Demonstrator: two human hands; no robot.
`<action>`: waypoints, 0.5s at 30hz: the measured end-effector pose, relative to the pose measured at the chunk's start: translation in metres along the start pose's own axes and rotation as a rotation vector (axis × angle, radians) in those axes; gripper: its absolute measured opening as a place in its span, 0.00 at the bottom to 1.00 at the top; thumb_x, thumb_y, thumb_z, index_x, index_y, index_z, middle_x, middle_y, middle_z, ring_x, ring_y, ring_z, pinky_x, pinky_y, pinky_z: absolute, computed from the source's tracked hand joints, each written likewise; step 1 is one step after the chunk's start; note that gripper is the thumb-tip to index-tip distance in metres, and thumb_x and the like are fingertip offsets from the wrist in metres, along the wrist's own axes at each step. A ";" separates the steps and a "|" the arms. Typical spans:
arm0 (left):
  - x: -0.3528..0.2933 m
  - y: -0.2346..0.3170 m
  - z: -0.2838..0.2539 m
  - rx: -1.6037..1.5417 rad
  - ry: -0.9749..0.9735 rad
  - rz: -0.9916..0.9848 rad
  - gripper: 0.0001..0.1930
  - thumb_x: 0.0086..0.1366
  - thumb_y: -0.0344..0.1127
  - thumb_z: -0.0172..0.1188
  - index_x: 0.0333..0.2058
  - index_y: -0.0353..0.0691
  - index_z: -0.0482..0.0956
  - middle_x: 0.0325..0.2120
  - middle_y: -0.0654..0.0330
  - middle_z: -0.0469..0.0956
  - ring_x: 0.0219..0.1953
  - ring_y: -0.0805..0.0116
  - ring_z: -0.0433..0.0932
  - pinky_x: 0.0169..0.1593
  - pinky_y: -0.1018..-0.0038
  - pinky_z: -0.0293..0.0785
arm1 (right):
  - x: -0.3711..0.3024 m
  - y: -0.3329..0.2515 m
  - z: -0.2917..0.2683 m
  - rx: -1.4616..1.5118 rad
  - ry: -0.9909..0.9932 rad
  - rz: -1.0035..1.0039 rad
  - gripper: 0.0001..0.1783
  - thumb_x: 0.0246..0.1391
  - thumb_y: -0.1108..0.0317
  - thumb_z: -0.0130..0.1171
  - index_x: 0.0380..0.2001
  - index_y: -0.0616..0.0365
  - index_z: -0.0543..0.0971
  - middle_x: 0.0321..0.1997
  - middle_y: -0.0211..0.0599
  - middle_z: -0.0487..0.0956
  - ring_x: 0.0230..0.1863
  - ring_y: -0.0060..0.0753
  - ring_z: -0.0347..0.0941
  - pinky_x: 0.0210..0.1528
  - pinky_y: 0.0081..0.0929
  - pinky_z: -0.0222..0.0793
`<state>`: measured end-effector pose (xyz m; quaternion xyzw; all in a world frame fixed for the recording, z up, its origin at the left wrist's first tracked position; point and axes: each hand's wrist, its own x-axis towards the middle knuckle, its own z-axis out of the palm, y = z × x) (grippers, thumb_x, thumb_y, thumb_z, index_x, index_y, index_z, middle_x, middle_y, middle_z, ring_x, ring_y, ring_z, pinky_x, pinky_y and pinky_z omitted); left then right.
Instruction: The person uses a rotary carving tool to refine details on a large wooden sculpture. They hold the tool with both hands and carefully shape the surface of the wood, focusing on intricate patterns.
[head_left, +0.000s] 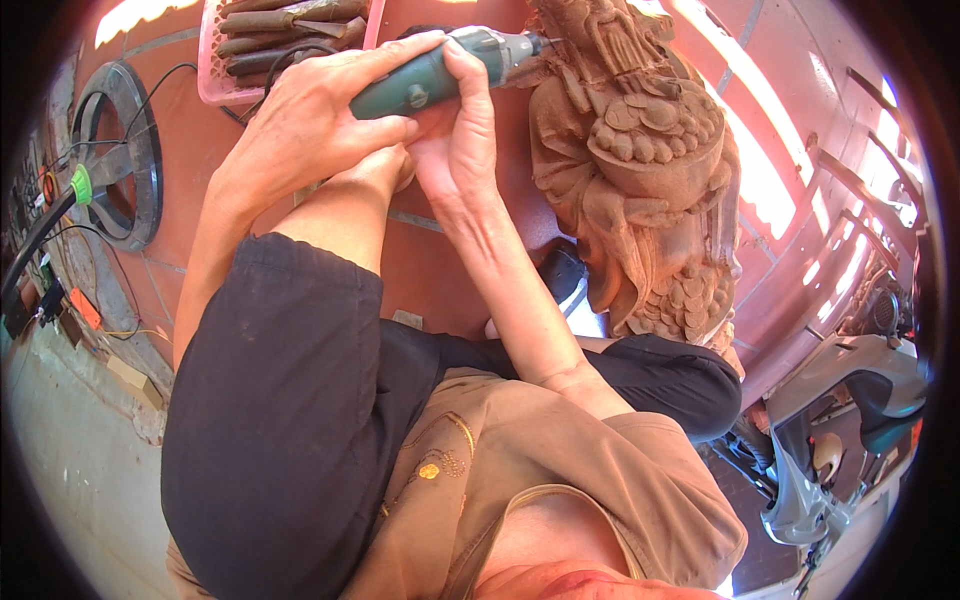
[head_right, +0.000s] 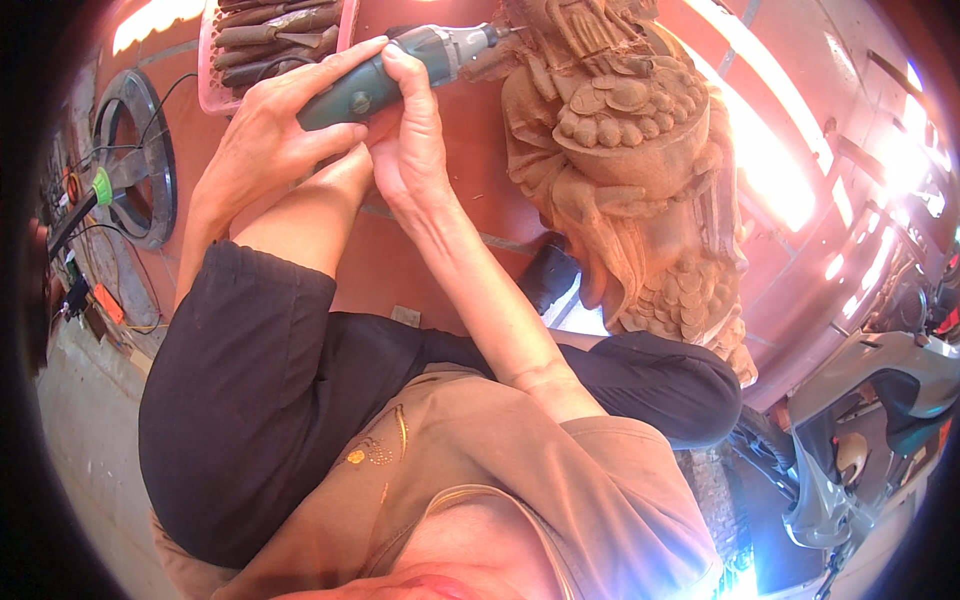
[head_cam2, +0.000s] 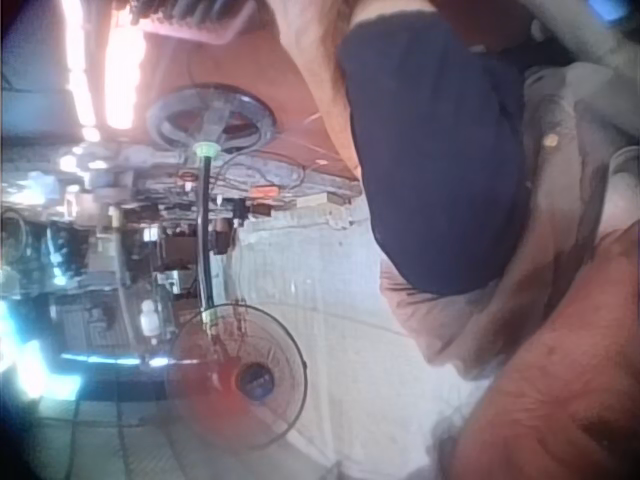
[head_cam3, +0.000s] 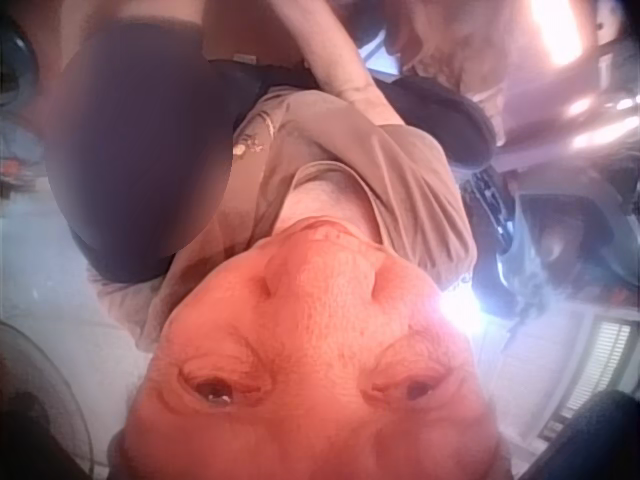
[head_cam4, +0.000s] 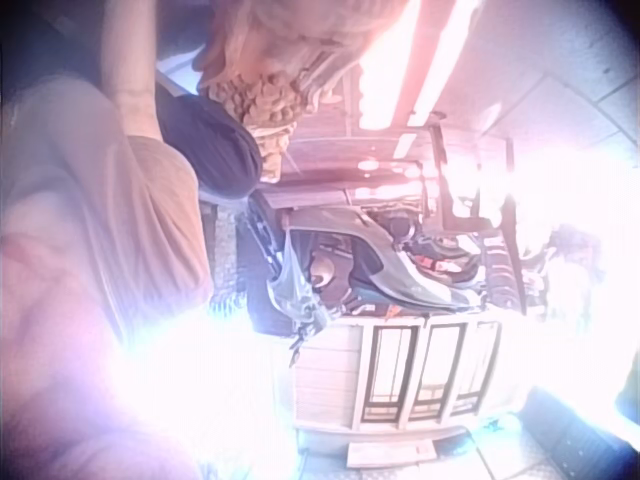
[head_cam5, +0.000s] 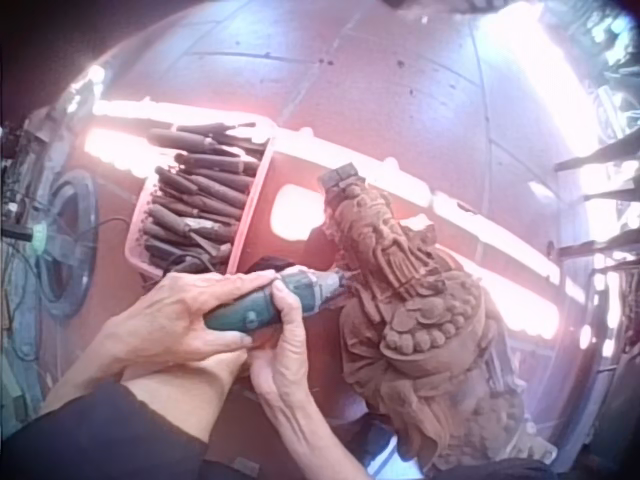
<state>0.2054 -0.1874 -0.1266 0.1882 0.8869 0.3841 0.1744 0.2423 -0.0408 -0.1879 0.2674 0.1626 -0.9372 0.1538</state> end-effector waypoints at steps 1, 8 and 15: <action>-0.001 0.000 -0.001 -0.007 0.015 -0.006 0.36 0.56 0.34 0.69 0.66 0.45 0.74 0.45 0.44 0.84 0.44 0.42 0.84 0.50 0.58 0.80 | 0.002 0.001 0.000 -0.002 -0.014 0.008 0.21 0.65 0.55 0.64 0.55 0.54 0.76 0.51 0.29 0.82 0.54 0.28 0.78 0.62 0.35 0.75; 0.002 -0.003 -0.002 -0.027 -0.020 -0.007 0.36 0.55 0.34 0.69 0.66 0.46 0.75 0.46 0.43 0.84 0.45 0.43 0.85 0.51 0.59 0.80 | -0.001 -0.003 0.012 -0.055 0.044 -0.013 0.23 0.64 0.50 0.64 0.52 0.56 0.76 0.48 0.36 0.82 0.50 0.30 0.81 0.58 0.35 0.79; 0.001 -0.003 0.001 -0.026 -0.021 0.006 0.36 0.55 0.34 0.70 0.66 0.48 0.75 0.40 0.43 0.84 0.40 0.43 0.85 0.47 0.57 0.80 | -0.003 -0.003 0.002 0.003 -0.024 -0.003 0.20 0.65 0.55 0.64 0.54 0.53 0.76 0.51 0.29 0.81 0.54 0.28 0.78 0.62 0.35 0.75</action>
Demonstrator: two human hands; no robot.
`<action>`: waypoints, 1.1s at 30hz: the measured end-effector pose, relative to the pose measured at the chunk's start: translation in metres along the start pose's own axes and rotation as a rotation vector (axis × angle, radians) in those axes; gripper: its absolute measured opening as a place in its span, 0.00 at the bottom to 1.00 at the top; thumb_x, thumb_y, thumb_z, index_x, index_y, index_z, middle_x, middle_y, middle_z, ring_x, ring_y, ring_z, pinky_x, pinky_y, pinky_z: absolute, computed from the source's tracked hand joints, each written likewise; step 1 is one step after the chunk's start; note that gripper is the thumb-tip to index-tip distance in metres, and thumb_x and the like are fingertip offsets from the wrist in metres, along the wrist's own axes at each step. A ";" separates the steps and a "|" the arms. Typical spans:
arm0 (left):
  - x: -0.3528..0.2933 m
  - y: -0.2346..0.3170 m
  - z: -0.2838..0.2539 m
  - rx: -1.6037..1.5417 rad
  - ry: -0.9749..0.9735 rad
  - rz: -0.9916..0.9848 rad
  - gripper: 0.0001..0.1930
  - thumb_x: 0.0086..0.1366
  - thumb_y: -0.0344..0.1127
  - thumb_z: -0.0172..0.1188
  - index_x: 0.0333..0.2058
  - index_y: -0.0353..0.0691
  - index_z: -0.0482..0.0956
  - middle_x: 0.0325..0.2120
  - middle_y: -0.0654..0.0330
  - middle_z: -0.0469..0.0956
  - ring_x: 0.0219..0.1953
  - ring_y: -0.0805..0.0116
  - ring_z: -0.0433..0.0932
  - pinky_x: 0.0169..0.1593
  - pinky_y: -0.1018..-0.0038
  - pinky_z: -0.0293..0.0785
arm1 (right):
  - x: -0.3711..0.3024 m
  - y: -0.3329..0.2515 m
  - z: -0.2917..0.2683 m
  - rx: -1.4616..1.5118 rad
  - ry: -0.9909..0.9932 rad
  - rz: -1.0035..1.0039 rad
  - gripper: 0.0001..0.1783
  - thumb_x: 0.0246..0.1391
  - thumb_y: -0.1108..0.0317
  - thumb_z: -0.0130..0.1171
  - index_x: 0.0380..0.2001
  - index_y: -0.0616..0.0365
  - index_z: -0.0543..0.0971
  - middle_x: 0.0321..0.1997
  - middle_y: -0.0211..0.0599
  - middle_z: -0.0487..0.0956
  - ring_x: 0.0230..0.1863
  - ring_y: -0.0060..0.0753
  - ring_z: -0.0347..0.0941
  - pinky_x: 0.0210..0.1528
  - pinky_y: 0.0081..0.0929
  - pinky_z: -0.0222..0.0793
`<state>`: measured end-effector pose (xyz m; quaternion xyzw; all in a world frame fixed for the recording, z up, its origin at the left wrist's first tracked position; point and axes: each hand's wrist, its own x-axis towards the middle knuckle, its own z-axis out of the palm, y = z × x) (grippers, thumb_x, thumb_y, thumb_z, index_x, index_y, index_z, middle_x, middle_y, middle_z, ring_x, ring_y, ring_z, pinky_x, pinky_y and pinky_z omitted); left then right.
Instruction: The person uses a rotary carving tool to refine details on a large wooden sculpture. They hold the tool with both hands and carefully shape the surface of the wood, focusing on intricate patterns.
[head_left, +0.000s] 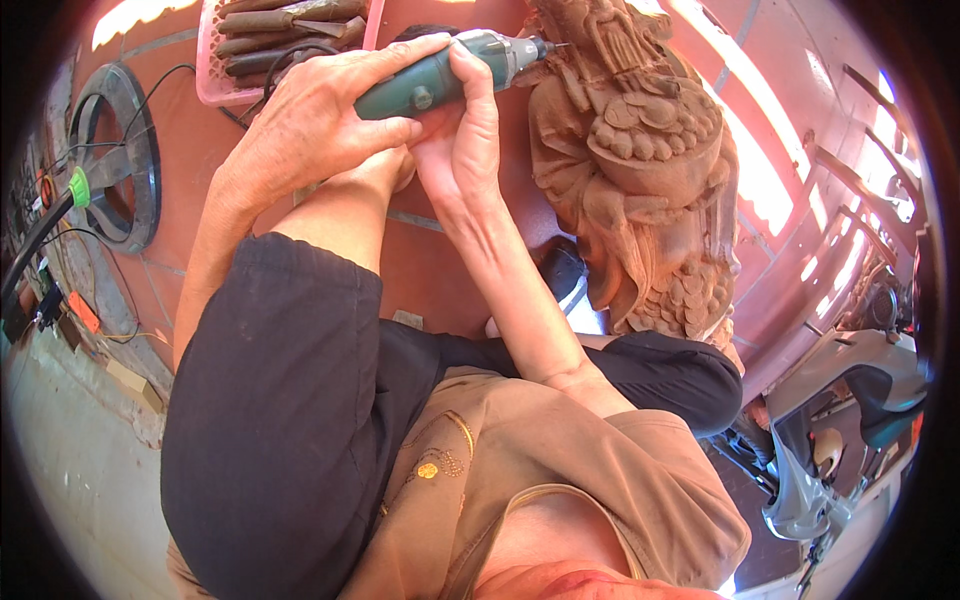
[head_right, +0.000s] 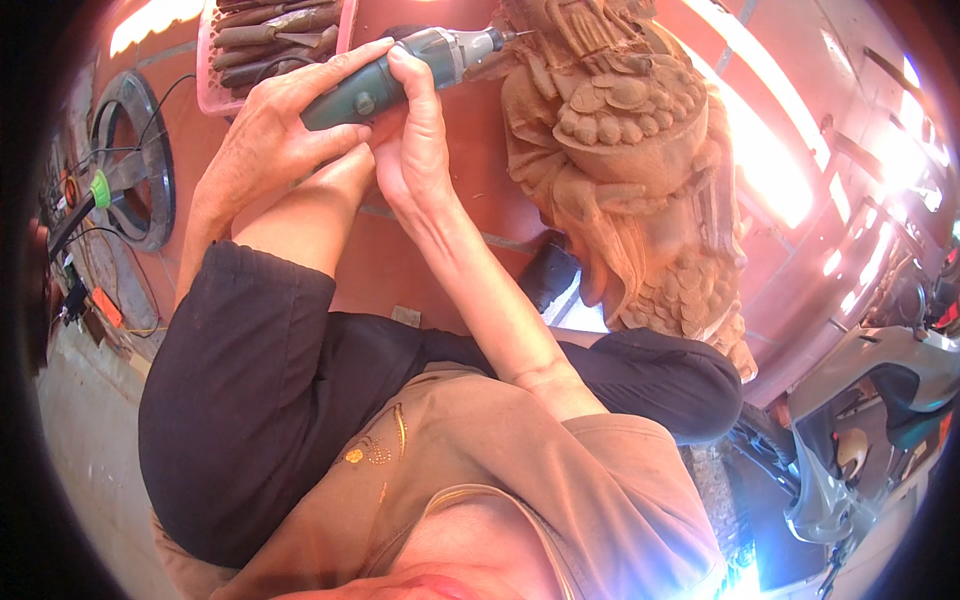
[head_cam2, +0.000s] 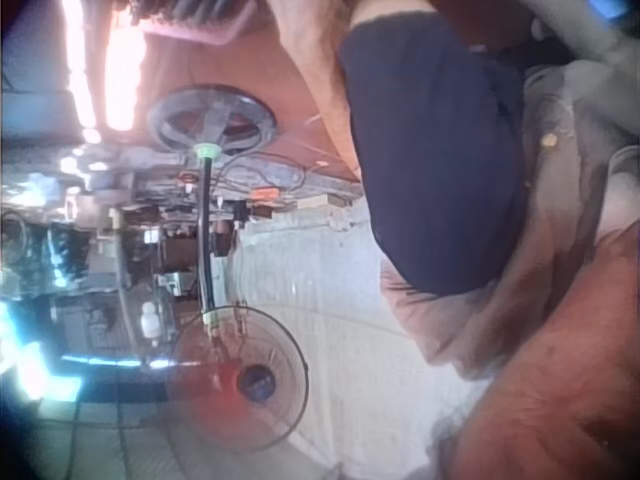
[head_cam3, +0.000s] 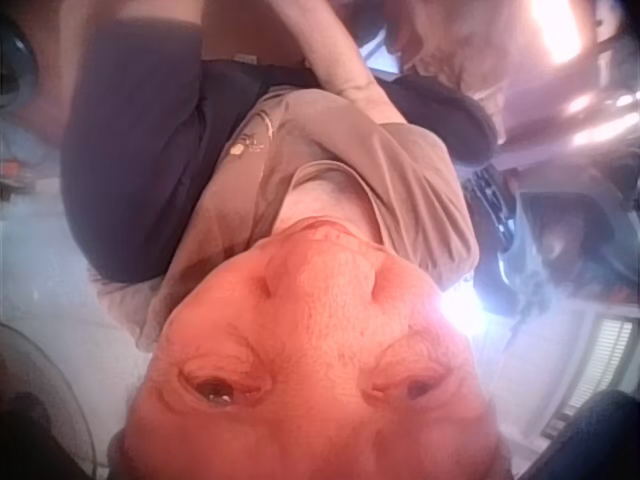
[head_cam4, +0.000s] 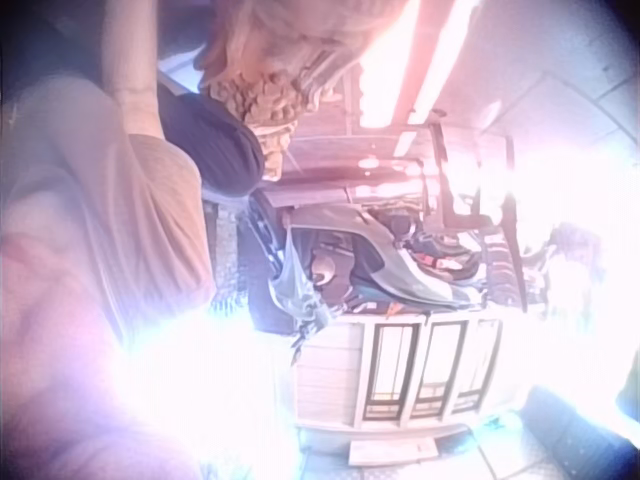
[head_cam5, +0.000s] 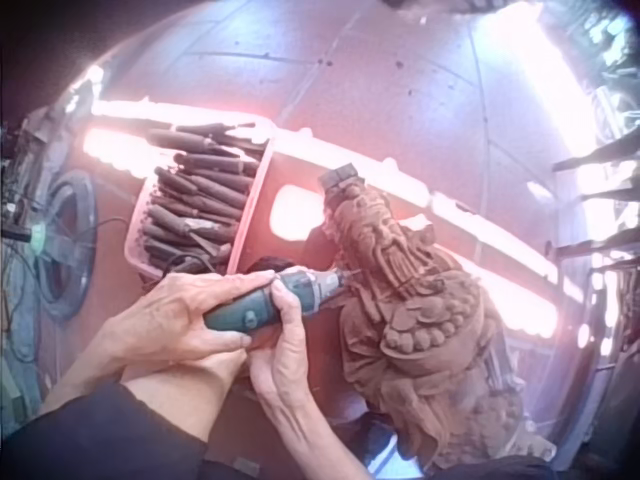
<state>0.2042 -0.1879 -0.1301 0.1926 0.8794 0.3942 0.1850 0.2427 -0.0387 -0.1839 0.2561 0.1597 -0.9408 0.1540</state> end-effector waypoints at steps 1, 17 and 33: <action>0.000 0.000 0.001 0.009 0.010 0.022 0.36 0.55 0.34 0.70 0.66 0.48 0.75 0.38 0.43 0.84 0.40 0.43 0.85 0.47 0.57 0.80 | -0.002 -0.001 0.001 -0.005 0.005 -0.004 0.20 0.65 0.55 0.64 0.54 0.53 0.76 0.51 0.29 0.81 0.54 0.28 0.78 0.62 0.36 0.75; 0.019 0.011 -0.008 0.123 -0.046 0.144 0.35 0.57 0.35 0.67 0.66 0.49 0.74 0.35 0.43 0.84 0.39 0.42 0.84 0.45 0.55 0.79 | -0.003 -0.007 0.005 0.074 0.034 -0.064 0.22 0.64 0.53 0.63 0.54 0.55 0.77 0.54 0.35 0.82 0.58 0.33 0.77 0.66 0.40 0.72; 0.021 0.019 -0.013 0.078 -0.095 0.156 0.34 0.55 0.34 0.66 0.64 0.47 0.76 0.35 0.43 0.84 0.39 0.43 0.84 0.46 0.56 0.79 | -0.016 -0.007 0.013 0.069 0.070 -0.097 0.22 0.65 0.53 0.62 0.54 0.54 0.77 0.54 0.34 0.82 0.56 0.32 0.78 0.64 0.37 0.73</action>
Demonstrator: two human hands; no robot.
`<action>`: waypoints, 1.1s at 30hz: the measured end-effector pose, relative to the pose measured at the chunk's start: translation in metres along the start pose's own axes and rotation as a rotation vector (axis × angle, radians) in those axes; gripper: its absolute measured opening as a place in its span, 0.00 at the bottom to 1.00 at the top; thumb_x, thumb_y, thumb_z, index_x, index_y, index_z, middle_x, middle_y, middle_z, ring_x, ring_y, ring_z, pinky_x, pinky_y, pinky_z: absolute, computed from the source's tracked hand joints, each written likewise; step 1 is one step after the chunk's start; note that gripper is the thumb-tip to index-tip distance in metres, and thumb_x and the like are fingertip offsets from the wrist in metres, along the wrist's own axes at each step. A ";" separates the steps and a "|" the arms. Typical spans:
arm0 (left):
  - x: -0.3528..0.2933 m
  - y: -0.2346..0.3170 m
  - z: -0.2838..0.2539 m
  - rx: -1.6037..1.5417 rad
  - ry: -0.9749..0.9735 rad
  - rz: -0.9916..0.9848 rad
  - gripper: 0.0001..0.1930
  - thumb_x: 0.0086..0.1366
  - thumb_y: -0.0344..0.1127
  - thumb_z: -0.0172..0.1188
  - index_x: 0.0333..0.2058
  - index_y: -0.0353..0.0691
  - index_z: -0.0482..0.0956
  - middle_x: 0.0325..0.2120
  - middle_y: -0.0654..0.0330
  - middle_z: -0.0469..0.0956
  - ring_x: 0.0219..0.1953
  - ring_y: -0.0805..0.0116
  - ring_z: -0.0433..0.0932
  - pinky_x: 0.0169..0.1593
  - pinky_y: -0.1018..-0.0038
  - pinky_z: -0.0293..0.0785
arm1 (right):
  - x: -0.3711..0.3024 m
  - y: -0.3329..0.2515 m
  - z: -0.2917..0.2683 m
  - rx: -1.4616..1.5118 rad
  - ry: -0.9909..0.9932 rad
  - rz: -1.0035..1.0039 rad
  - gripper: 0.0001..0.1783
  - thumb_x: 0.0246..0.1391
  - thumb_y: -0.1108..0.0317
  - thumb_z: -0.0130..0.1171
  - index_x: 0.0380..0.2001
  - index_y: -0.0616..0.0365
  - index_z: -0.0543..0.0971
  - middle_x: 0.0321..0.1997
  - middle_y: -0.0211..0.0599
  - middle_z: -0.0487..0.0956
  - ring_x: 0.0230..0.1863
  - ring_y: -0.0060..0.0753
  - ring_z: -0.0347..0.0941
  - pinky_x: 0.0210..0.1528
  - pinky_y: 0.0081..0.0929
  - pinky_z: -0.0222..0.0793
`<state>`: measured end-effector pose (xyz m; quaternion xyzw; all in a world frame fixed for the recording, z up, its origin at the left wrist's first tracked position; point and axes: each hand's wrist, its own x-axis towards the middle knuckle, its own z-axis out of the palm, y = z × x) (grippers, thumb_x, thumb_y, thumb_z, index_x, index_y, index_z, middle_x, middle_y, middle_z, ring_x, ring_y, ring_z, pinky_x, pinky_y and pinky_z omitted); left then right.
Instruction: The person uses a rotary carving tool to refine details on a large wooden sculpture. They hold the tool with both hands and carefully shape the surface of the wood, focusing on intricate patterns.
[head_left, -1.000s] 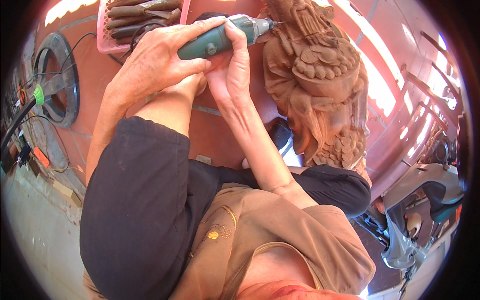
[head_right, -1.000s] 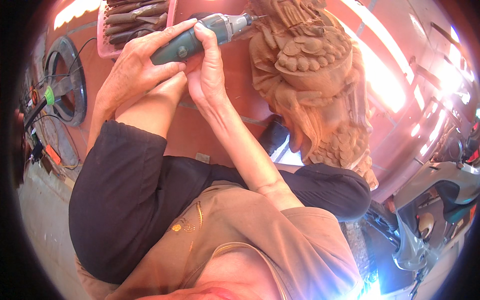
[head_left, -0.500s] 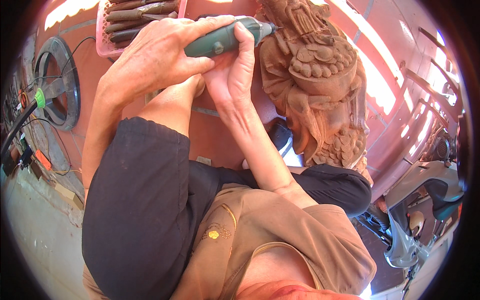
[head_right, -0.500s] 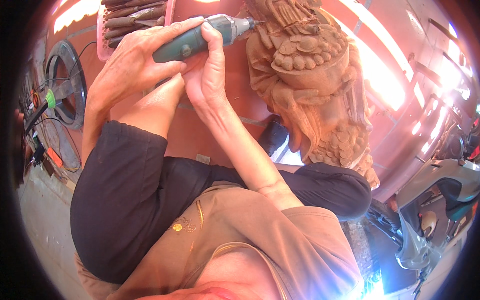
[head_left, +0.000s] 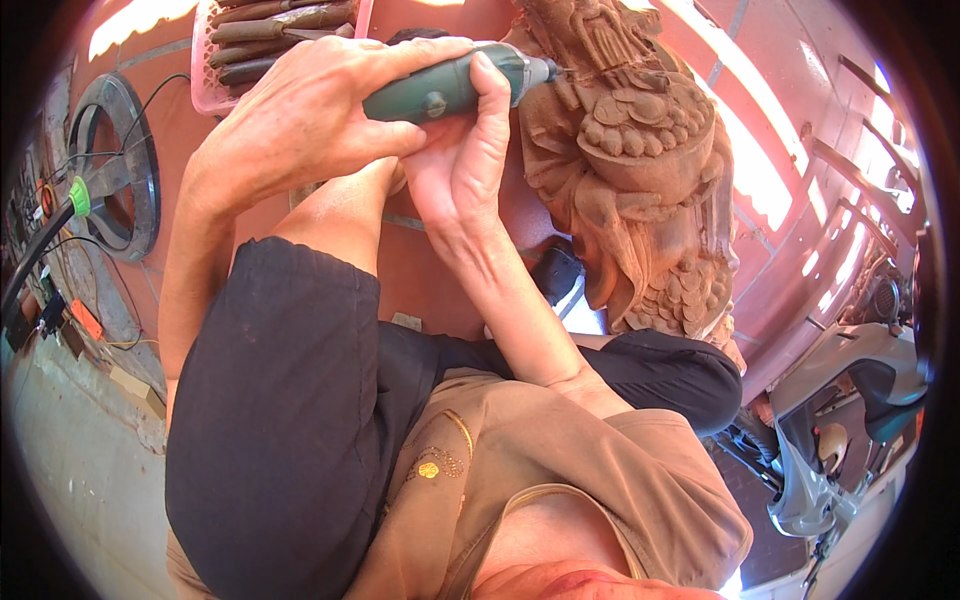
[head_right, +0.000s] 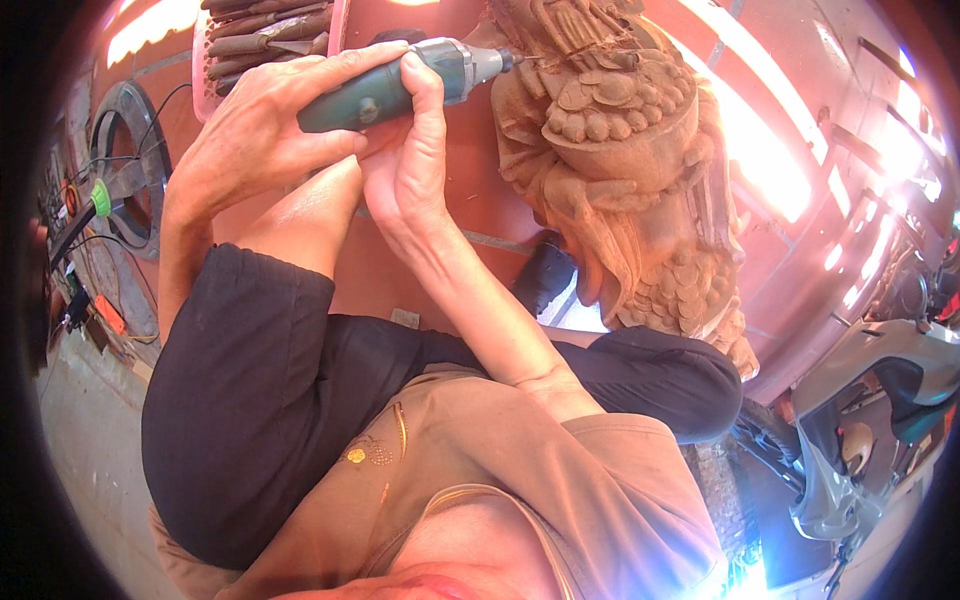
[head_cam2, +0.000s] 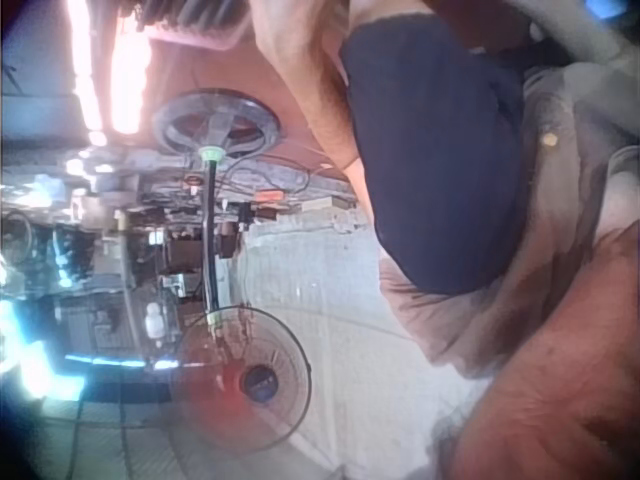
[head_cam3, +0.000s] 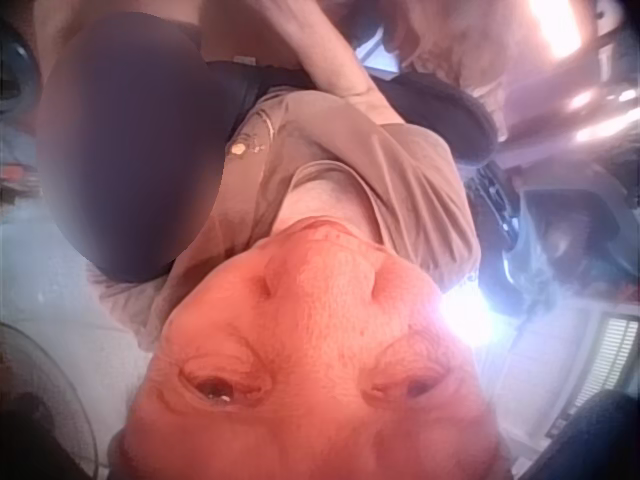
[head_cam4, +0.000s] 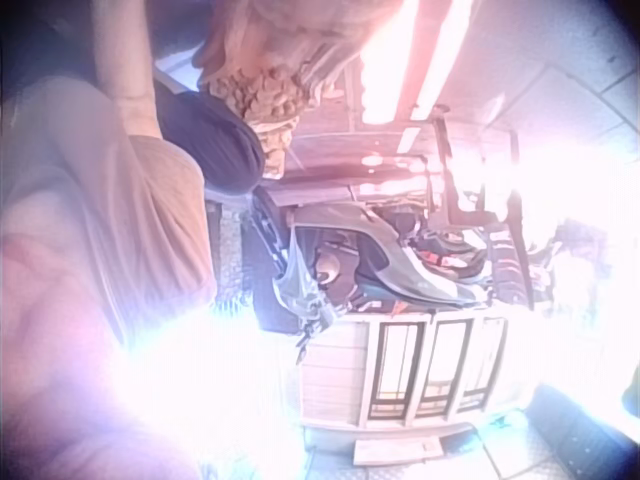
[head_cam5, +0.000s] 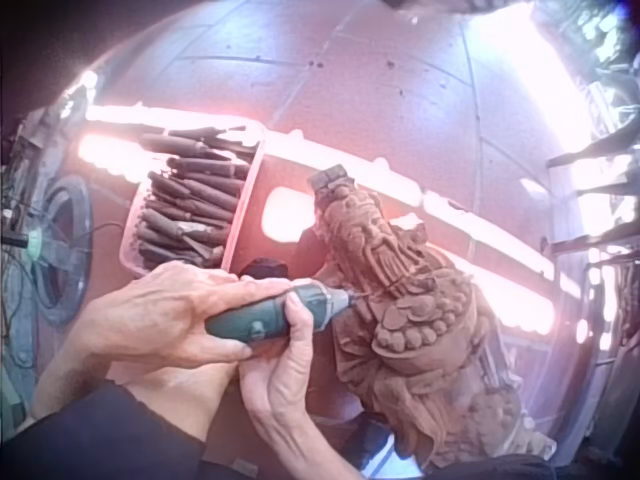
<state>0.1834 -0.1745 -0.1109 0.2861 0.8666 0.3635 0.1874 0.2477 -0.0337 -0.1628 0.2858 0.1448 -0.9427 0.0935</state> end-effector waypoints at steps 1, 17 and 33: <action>-0.001 -0.001 0.001 0.007 0.011 -0.002 0.34 0.55 0.34 0.66 0.64 0.47 0.76 0.36 0.43 0.84 0.39 0.43 0.84 0.46 0.56 0.79 | 0.003 0.000 -0.001 -0.004 -0.012 0.005 0.22 0.65 0.53 0.63 0.54 0.54 0.77 0.54 0.34 0.82 0.56 0.32 0.78 0.64 0.37 0.73; 0.003 -0.001 0.001 0.030 -0.005 0.004 0.34 0.55 0.34 0.66 0.64 0.49 0.76 0.35 0.43 0.84 0.38 0.42 0.84 0.45 0.55 0.78 | 0.003 -0.001 -0.001 -0.026 -0.015 -0.006 0.22 0.65 0.51 0.62 0.54 0.53 0.77 0.53 0.32 0.82 0.55 0.31 0.78 0.63 0.36 0.73; 0.003 0.002 -0.003 0.000 -0.021 -0.026 0.33 0.54 0.34 0.66 0.63 0.47 0.78 0.37 0.45 0.85 0.40 0.43 0.84 0.48 0.55 0.79 | 0.001 -0.001 0.001 -0.003 0.006 -0.011 0.20 0.67 0.53 0.60 0.54 0.53 0.76 0.54 0.31 0.81 0.56 0.30 0.77 0.64 0.36 0.73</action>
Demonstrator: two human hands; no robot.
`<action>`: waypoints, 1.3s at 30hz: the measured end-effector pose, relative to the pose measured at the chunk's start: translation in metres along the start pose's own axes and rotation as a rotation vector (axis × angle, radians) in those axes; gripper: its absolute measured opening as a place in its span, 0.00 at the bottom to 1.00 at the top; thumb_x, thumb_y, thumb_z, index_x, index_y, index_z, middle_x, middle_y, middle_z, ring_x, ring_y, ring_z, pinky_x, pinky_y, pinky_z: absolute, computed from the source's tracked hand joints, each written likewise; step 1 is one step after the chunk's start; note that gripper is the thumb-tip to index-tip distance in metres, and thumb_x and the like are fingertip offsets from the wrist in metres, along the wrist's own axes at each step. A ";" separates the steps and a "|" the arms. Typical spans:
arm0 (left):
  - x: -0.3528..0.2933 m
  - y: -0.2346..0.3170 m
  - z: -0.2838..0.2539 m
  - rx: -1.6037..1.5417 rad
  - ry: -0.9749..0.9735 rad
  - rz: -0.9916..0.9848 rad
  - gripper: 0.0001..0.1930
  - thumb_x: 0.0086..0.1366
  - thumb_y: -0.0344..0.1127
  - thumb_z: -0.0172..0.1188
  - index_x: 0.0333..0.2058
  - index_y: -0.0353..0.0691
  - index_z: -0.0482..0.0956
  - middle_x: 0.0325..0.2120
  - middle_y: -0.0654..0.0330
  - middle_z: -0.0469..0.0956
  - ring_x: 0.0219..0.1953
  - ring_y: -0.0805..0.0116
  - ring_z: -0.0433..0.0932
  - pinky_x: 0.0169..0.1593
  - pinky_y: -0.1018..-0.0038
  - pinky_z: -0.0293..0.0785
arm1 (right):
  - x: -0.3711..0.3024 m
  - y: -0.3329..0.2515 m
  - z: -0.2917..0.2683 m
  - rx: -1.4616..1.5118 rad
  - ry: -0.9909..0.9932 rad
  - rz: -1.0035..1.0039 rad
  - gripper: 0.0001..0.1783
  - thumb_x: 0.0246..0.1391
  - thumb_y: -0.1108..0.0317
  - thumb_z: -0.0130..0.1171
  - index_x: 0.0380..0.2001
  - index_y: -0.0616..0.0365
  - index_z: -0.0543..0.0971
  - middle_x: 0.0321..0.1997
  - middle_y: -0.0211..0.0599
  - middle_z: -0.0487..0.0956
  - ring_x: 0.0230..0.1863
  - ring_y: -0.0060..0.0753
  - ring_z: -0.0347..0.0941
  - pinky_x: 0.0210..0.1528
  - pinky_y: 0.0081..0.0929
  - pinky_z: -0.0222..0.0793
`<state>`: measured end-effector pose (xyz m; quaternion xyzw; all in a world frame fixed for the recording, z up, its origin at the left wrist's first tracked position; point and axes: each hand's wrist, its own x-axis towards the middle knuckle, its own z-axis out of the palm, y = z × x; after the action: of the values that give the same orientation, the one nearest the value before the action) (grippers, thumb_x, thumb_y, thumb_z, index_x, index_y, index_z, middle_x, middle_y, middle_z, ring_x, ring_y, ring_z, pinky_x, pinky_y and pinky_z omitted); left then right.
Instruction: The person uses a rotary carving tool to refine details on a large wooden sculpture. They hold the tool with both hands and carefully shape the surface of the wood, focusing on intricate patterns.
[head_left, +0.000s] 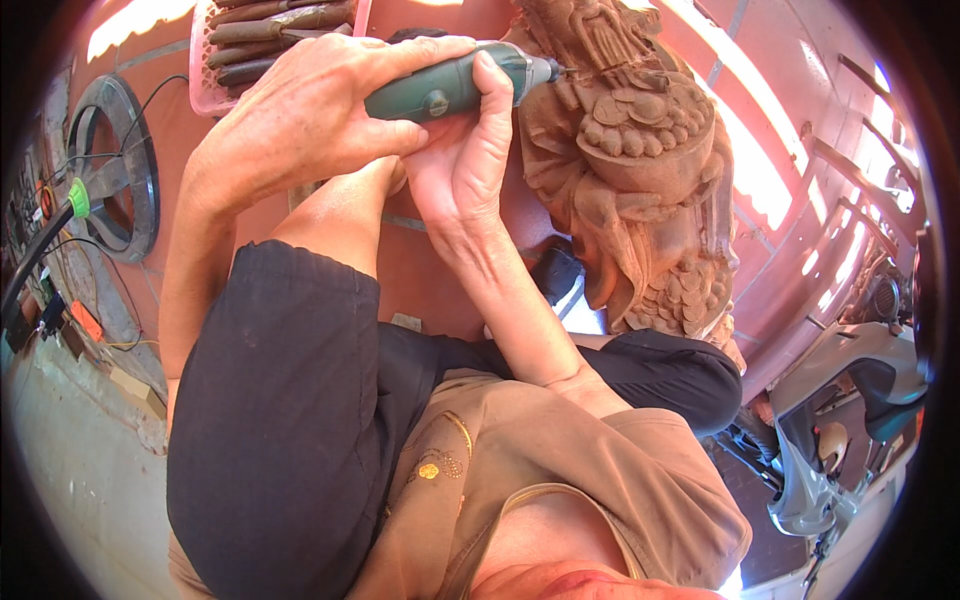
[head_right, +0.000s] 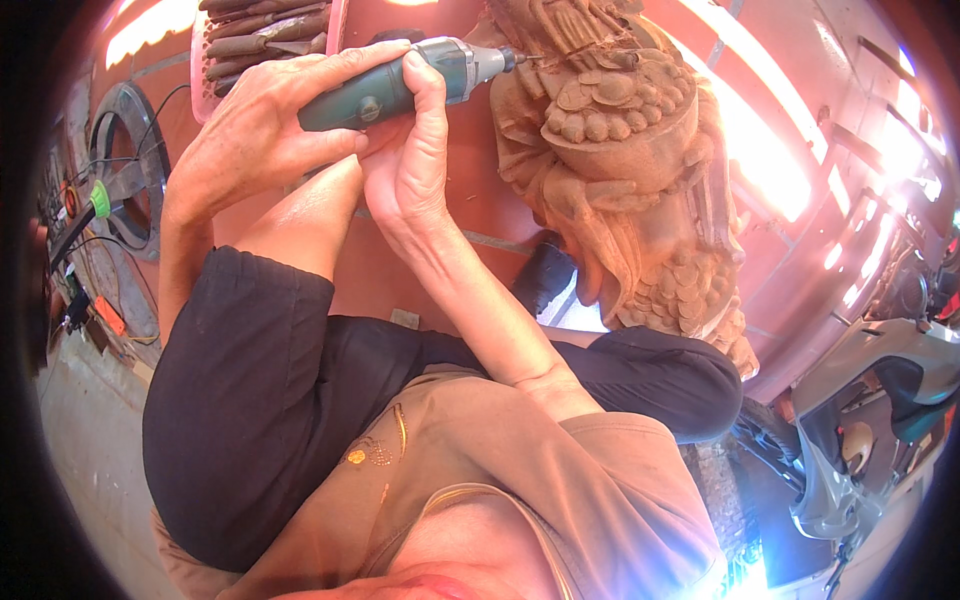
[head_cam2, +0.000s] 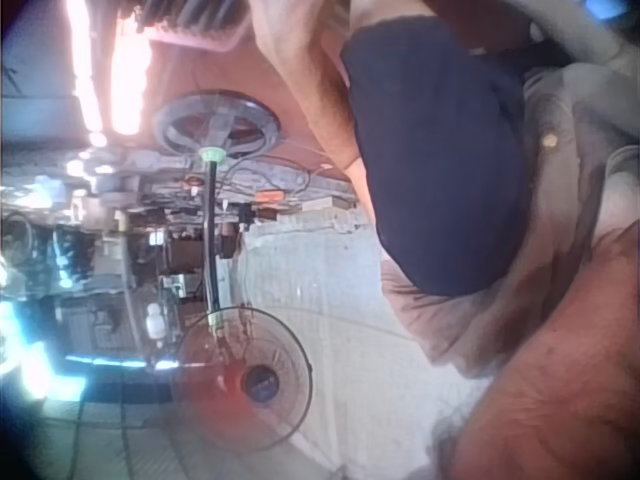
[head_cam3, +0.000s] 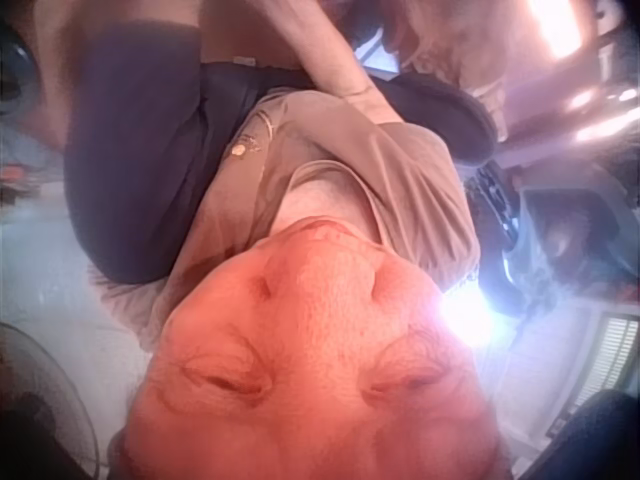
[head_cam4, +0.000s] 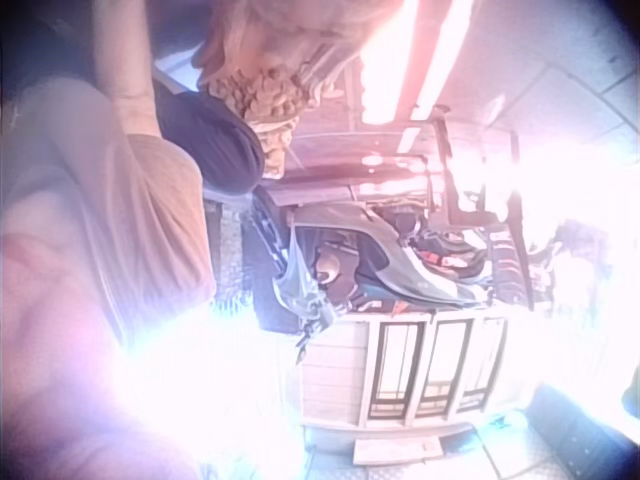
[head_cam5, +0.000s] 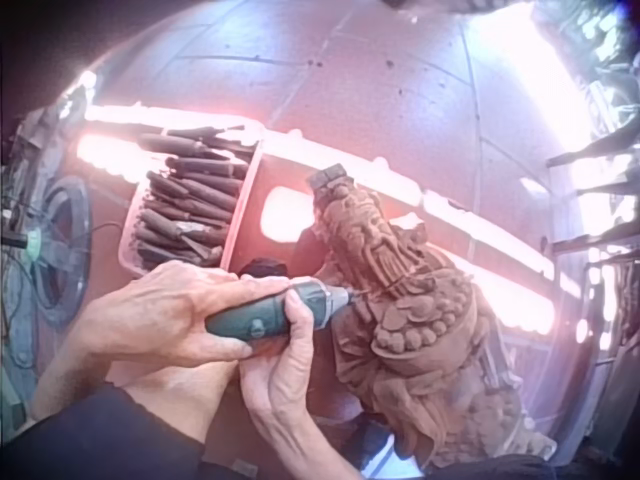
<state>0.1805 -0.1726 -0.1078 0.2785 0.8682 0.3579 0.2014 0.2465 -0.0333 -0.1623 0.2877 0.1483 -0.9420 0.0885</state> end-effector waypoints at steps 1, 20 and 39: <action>0.000 0.000 -0.001 0.011 -0.001 0.005 0.33 0.54 0.34 0.66 0.62 0.47 0.78 0.37 0.45 0.85 0.40 0.43 0.84 0.48 0.55 0.79 | -0.001 0.000 0.001 0.003 -0.003 -0.002 0.20 0.67 0.53 0.61 0.54 0.53 0.76 0.54 0.31 0.81 0.56 0.30 0.77 0.64 0.36 0.73; 0.006 -0.002 -0.002 -0.020 -0.055 0.021 0.40 0.49 0.31 0.68 0.66 0.44 0.74 0.43 0.43 0.84 0.45 0.45 0.85 0.53 0.60 0.79 | 0.000 -0.006 0.002 -0.014 0.016 -0.005 0.21 0.65 0.52 0.63 0.54 0.51 0.76 0.53 0.30 0.82 0.55 0.30 0.78 0.63 0.38 0.74; -0.003 -0.002 -0.001 -0.018 -0.023 -0.025 0.36 0.53 0.33 0.67 0.65 0.46 0.75 0.40 0.43 0.84 0.41 0.43 0.84 0.48 0.57 0.79 | 0.003 0.002 0.001 -0.013 0.004 0.008 0.21 0.66 0.53 0.61 0.54 0.55 0.77 0.53 0.33 0.82 0.56 0.31 0.78 0.64 0.36 0.73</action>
<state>0.1817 -0.1768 -0.1084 0.2697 0.8660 0.3600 0.2183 0.2443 -0.0358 -0.1631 0.2897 0.1533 -0.9401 0.0937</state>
